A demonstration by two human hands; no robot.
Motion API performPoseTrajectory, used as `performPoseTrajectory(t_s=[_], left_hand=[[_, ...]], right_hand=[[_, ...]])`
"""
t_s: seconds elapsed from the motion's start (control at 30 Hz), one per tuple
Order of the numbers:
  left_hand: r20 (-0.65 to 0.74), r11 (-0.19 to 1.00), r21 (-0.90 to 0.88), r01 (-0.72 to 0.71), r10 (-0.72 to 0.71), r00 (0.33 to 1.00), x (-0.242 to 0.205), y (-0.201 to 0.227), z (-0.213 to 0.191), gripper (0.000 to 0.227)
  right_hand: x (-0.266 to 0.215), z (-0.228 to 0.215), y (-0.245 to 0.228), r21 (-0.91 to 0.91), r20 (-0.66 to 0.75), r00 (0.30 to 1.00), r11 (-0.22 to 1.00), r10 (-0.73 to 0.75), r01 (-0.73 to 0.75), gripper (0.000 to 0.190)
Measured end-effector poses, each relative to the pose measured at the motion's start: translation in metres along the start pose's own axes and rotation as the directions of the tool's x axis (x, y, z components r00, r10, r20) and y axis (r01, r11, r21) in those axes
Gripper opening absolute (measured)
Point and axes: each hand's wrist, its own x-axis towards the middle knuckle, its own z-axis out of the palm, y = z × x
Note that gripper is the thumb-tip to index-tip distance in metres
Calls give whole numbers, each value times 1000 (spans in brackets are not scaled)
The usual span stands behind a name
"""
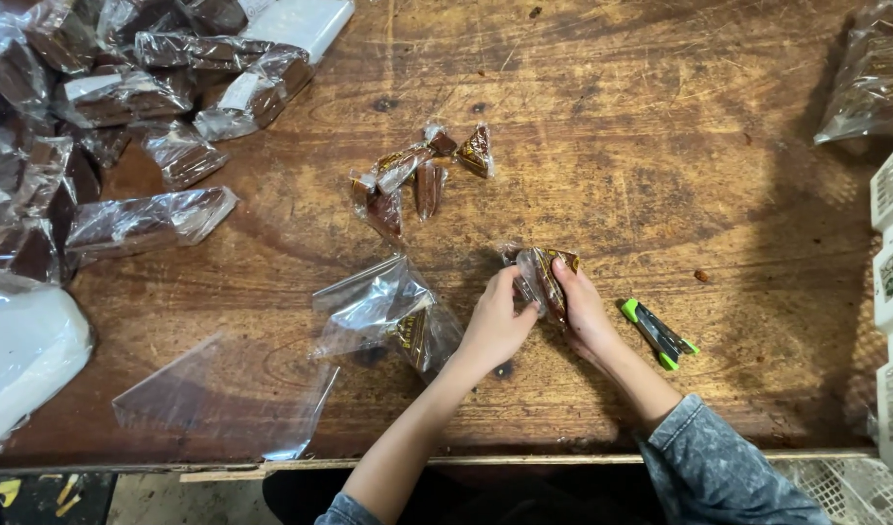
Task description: The person places individually wrapped triangular food items into a larger clear plastic bag on a wooden table. They use a green handheld sealing tool to close the bag and then set it aside before repeating the process with more items.
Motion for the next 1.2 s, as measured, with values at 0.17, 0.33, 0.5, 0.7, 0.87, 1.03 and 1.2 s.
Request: performPoseTrajectory(t_s=[0.17,0.33,0.5,0.7,0.87,1.03,1.2], left_hand=[[-100,961,221,-166,192,976,-39,73,3,68],[188,777,440,-450,410,893,-60,57,51,83],[73,763,552,-337,358,931,-43,71,33,95],[-101,402,155,-902,915,390,-82,79,45,20],[-13,617,573,-540,666,746,-27,16,34,95],[33,587,443,-678,745,666,-126,-1,54,40],[-124,415,602,-682,893,433,-113,-20,-25,25]], right_hand=[[-84,90,-97,155,-27,970,960,240,-233,76],[-95,97,-137,337,293,934,893,203,-300,83],[-109,104,-148,337,489,865,889,115,-309,76],[-77,106,-135,542,-75,982,833,175,-108,35],[-120,110,-154,381,-109,946,892,306,-245,55],[-96,53,-120,-62,-175,957,972,-233,225,45],[-103,-13,-52,-725,390,727,299,-565,621,69]])
